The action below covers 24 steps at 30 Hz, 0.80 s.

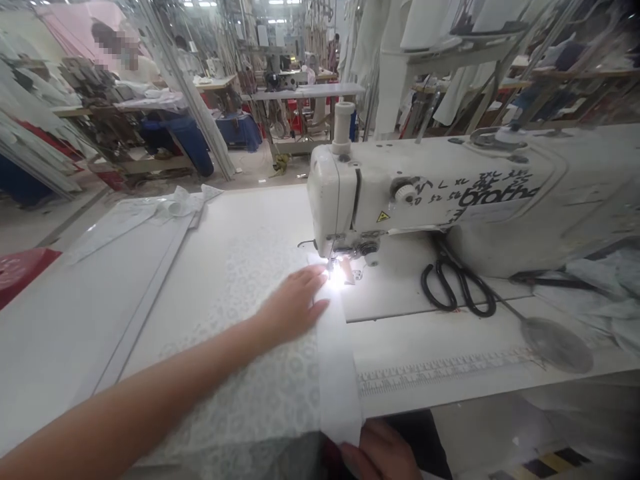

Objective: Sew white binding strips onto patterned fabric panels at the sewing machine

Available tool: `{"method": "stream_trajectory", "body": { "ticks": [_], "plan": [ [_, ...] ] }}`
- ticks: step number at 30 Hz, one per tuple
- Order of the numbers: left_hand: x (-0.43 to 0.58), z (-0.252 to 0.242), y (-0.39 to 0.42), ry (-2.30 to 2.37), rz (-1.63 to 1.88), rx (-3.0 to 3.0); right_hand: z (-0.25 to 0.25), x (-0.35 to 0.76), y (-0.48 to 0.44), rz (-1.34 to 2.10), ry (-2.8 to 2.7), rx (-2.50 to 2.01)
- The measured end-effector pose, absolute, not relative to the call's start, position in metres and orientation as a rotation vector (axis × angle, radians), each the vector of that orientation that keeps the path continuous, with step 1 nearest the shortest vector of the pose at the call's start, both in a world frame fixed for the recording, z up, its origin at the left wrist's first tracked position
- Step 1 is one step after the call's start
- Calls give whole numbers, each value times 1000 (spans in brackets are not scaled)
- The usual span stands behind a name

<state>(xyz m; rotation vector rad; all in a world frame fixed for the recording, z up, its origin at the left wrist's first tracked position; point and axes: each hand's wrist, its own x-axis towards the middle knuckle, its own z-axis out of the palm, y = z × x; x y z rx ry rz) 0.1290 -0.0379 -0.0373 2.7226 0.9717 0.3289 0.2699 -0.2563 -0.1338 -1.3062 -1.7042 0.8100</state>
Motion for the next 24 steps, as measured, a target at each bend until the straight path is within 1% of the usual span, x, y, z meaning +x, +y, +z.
{"method": "stream_trajectory", "body": {
  "ticks": [3,6,9,15,24],
  "plan": [
    [132,-37,-17,959,348,2728,-125,269,-256,870,-1592,-1302],
    [134,-35,-12,957,339,2740,-123,269,-262,945,-1477,-1269],
    [132,-32,-35,1021,334,2699,-124,269,-270,997,-1376,-1245],
    [116,-33,-100,1082,268,2566,-116,268,-277,972,-1329,-1282],
    [111,-41,-93,1055,280,2676,-105,270,-279,984,-1324,-1325]
  ]
}}
